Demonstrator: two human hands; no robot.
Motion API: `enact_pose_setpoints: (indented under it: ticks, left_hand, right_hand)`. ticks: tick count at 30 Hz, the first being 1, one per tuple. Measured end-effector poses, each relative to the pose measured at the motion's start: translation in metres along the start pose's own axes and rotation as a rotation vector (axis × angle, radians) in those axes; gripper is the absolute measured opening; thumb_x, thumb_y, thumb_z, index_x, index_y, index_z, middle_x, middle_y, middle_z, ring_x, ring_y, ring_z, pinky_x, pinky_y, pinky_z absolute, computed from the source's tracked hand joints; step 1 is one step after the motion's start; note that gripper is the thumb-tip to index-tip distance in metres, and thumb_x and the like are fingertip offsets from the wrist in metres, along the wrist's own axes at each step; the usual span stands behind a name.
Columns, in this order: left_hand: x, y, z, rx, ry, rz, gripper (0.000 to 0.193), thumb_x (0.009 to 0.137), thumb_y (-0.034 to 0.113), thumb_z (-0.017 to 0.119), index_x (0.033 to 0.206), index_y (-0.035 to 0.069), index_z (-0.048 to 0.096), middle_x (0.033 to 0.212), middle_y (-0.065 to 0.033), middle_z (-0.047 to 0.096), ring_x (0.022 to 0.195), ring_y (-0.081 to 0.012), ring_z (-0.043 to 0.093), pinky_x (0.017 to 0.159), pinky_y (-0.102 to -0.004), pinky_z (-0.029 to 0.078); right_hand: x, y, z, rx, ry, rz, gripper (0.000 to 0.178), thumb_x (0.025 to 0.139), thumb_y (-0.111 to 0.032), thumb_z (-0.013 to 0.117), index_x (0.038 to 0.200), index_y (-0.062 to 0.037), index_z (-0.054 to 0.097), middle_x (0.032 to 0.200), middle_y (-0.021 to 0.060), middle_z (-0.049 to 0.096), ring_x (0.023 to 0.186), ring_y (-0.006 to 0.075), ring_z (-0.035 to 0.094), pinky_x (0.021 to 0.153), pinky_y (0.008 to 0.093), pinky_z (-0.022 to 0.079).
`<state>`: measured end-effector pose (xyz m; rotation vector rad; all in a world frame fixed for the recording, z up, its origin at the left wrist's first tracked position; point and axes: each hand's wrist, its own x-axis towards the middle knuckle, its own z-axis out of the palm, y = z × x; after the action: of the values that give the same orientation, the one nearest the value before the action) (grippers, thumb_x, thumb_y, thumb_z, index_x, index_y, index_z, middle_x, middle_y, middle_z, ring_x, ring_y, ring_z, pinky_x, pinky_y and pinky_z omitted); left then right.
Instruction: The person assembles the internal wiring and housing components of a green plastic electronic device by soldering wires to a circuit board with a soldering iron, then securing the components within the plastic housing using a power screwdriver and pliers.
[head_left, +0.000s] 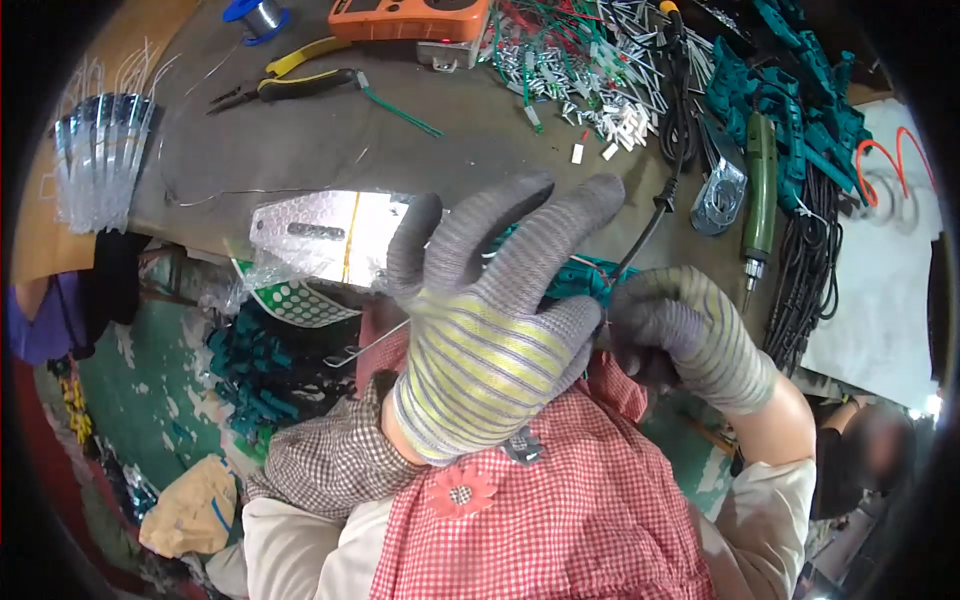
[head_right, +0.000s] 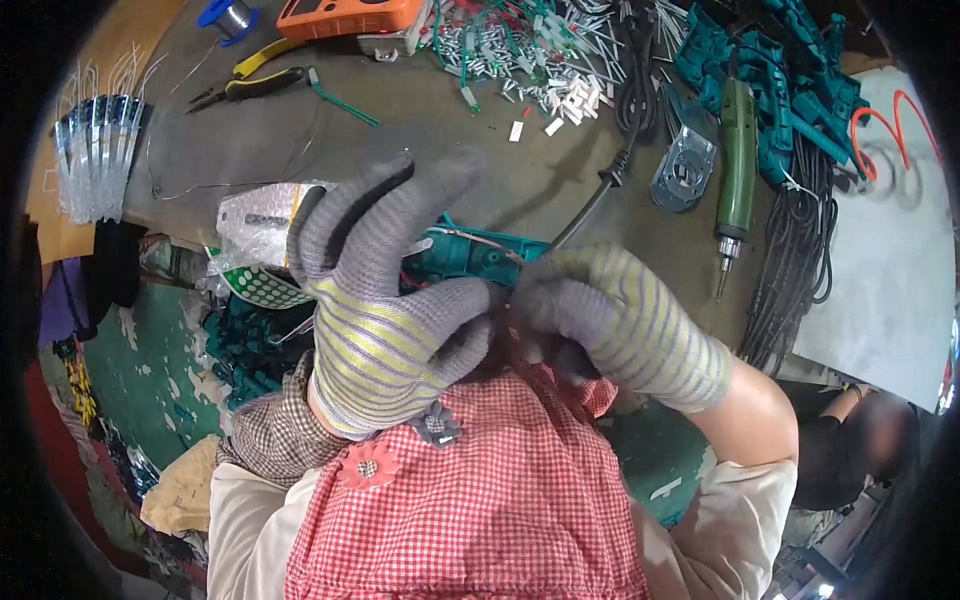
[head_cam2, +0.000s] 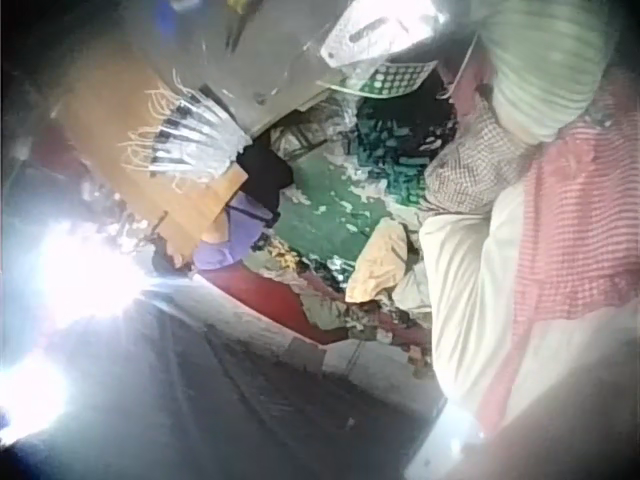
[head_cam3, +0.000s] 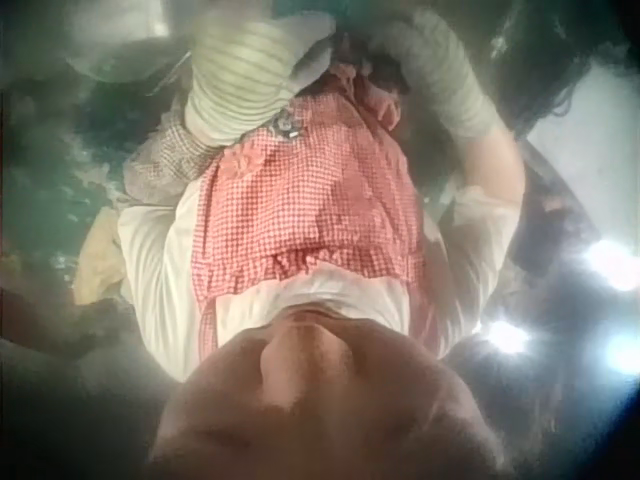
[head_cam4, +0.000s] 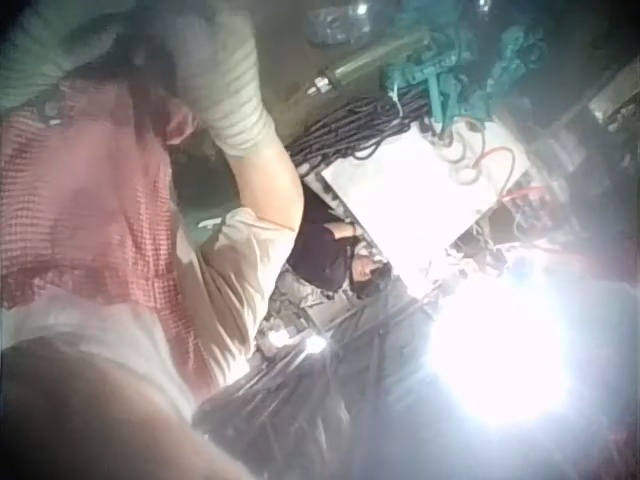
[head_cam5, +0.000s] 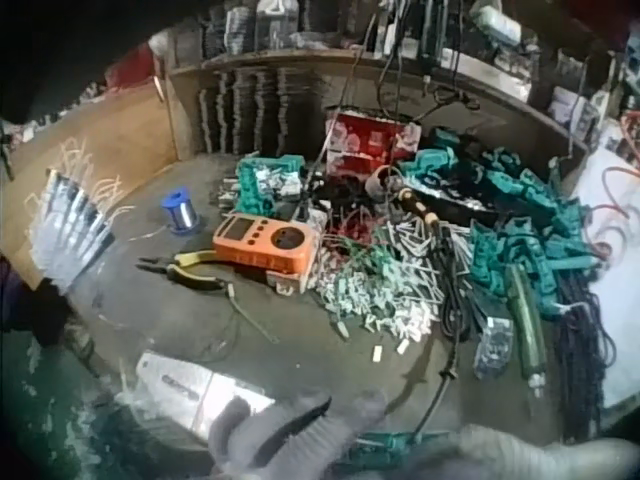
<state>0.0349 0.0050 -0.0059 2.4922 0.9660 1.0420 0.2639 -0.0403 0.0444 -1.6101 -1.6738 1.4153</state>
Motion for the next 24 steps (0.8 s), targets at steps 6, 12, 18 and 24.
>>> enact_pose_setpoints:
  ticks: [6, 12, 18, 24]
  left_hand:
    - [0.001, -0.003, 0.004, -0.091, -0.029, -0.033, 0.029, 0.058, 0.022, 0.09, 0.084, 0.02, 0.077, 0.156, -0.0138, 0.063, 0.137, -0.0474, 0.056, 0.115, -0.0586, 0.04]
    - [0.001, -0.005, -0.004, -0.049, -0.084, -0.003, 0.033, 0.056, 0.025, 0.09, 0.086, 0.02, 0.077, 0.155, -0.0152, 0.063, 0.136, -0.048, 0.056, 0.113, -0.0591, 0.042]
    - [-0.01, -0.023, -0.039, -0.074, 0.03, 0.012, 0.05, 0.068, 0.041, 0.098, 0.107, 0.017, 0.078, 0.156, -0.0262, 0.053, 0.138, -0.0453, 0.055, 0.114, -0.0544, 0.043]
    - [0.0, -0.036, -0.041, -0.095, -0.115, -0.262, 0.035, 0.072, 0.024, 0.09, 0.103, 0.012, 0.079, 0.152, -0.0204, 0.059, 0.138, -0.0407, 0.056, 0.114, -0.0516, 0.045]
  right_hand:
    - [0.003, 0.006, -0.01, -1.165, 0.207, -0.77, 0.032, 0.097, -0.035, 0.077, 0.099, -0.0031, 0.077, 0.076, 0.0084, 0.071, 0.069, 0.0309, 0.071, 0.066, 0.0389, 0.057]
    - [-0.005, -0.001, 0.001, 0.194, -0.042, 0.127, 0.027, 0.104, -0.026, 0.066, 0.095, -0.0023, 0.075, 0.074, 0.0072, 0.07, 0.059, 0.0178, 0.066, 0.057, 0.035, 0.053]
    - [0.004, -0.016, -0.029, 0.14, 0.376, -0.112, 0.03, 0.1, -0.032, 0.078, 0.096, -0.0021, 0.075, 0.088, 0.0051, 0.072, 0.084, 0.0112, 0.07, 0.071, 0.0328, 0.055]
    - [0.069, -0.03, -0.029, -0.423, 0.03, -0.701, 0.035, 0.074, -0.024, 0.094, 0.102, -0.0068, 0.082, 0.098, 0.0071, 0.072, 0.089, 0.0251, 0.067, 0.077, 0.038, 0.053]
